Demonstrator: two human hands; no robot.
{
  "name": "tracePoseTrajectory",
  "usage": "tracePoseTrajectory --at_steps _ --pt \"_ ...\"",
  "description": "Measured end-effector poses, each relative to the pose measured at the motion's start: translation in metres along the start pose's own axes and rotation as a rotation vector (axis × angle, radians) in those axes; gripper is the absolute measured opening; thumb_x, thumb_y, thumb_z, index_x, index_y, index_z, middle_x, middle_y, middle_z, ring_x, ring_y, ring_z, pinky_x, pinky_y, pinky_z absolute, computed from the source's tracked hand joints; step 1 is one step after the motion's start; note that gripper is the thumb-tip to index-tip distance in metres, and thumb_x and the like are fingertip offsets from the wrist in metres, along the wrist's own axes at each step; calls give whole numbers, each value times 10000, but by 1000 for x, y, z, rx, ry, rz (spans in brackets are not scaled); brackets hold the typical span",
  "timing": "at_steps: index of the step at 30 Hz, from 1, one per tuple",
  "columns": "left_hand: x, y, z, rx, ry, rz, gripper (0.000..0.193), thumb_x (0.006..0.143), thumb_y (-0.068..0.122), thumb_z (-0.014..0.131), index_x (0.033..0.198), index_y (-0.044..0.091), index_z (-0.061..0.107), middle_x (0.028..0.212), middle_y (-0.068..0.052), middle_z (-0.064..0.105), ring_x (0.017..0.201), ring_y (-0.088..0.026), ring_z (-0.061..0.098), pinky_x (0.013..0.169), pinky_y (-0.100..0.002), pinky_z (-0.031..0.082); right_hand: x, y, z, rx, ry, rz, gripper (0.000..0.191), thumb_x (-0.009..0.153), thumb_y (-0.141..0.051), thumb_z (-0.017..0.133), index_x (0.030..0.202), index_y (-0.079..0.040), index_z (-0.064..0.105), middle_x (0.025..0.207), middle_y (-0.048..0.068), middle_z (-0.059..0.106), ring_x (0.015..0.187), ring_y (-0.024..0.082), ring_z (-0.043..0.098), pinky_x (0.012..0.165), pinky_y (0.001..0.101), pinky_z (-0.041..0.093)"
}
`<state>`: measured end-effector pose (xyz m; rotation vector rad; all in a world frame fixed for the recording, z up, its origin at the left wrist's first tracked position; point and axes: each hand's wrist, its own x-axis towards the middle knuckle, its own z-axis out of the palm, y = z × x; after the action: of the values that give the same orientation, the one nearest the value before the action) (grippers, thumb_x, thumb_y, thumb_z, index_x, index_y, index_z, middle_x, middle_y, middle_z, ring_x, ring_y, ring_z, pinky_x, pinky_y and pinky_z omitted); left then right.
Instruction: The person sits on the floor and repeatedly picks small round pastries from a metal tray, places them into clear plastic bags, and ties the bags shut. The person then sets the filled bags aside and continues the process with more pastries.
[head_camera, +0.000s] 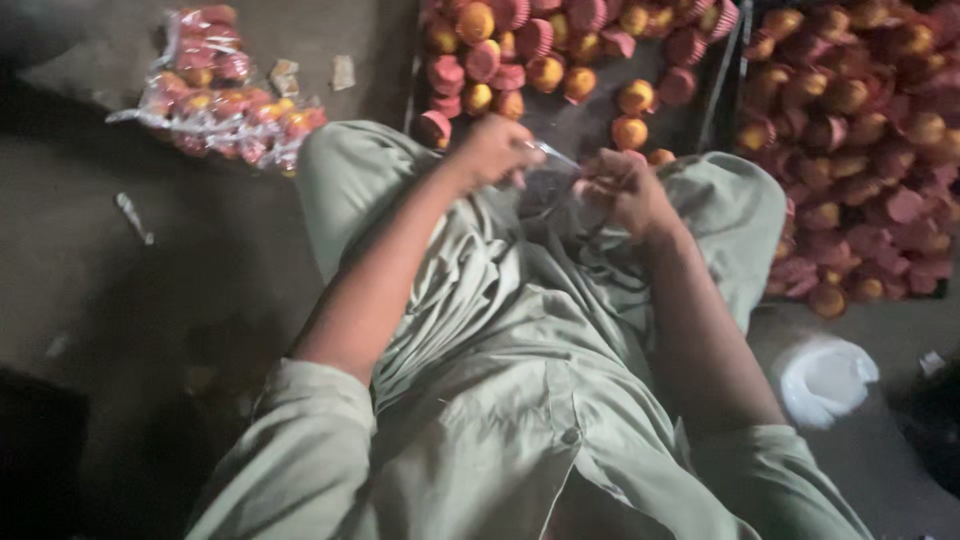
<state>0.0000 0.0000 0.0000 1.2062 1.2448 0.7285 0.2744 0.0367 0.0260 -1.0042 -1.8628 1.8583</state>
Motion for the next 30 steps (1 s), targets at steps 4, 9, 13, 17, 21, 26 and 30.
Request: tracePoseTrajectory --at_steps 4,9,13,17,21,26,30 --pt "-18 -3 -26 -319 162 96 117 910 110 762 888 -2 738 796 -64 730 665 -102 673 639 -261 542 -15 5 -30 180 385 -21 78 961 3 598 1020 -19 644 930 28 699 875 121 637 809 268 509" --pt "-21 2 -31 -627 190 85 154 883 82 774 976 -17 701 867 -79 735 662 -133 698 674 -317 618 -17 -11 -31 396 436 -53 262 1019 -18 594 1268 -100 601 1057 -25 721 945 59 671 837 214 549" --pt "-14 7 -19 -618 134 54 149 900 79 774 975 -33 710 894 -107 750 649 -132 681 663 -304 606 -2 -7 -12 591 225 126 327 987 3 619 1271 -161 619 1029 -43 723 634 78 542 534 231 409" --pt "-4 -1 -39 -639 217 147 148 906 34 796 966 -53 692 891 -144 737 663 -157 690 677 -311 594 18 10 -21 673 335 76 48 1050 1 643 1079 -26 671 849 6 627 652 80 534 554 244 418" --pt "1 -13 -56 -385 306 145 138 924 96 773 911 -29 713 838 -111 717 636 -127 657 621 -317 544 24 14 -22 516 594 -57 80 1076 34 653 1091 -43 638 888 -19 585 738 57 525 662 219 428" --pt "16 -10 -51 526 809 343 332 1021 183 805 782 -9 679 783 -136 654 711 -182 594 650 -363 483 30 0 -5 17 895 -184 186 1015 35 647 1157 -32 547 986 0 571 862 87 582 767 249 507" --pt "1 7 -49 60 632 184 154 978 133 727 859 39 700 767 -102 691 643 -145 608 629 -355 493 11 -34 13 -67 805 -234 127 1051 -37 650 1149 -17 572 993 13 651 894 94 644 800 248 541"
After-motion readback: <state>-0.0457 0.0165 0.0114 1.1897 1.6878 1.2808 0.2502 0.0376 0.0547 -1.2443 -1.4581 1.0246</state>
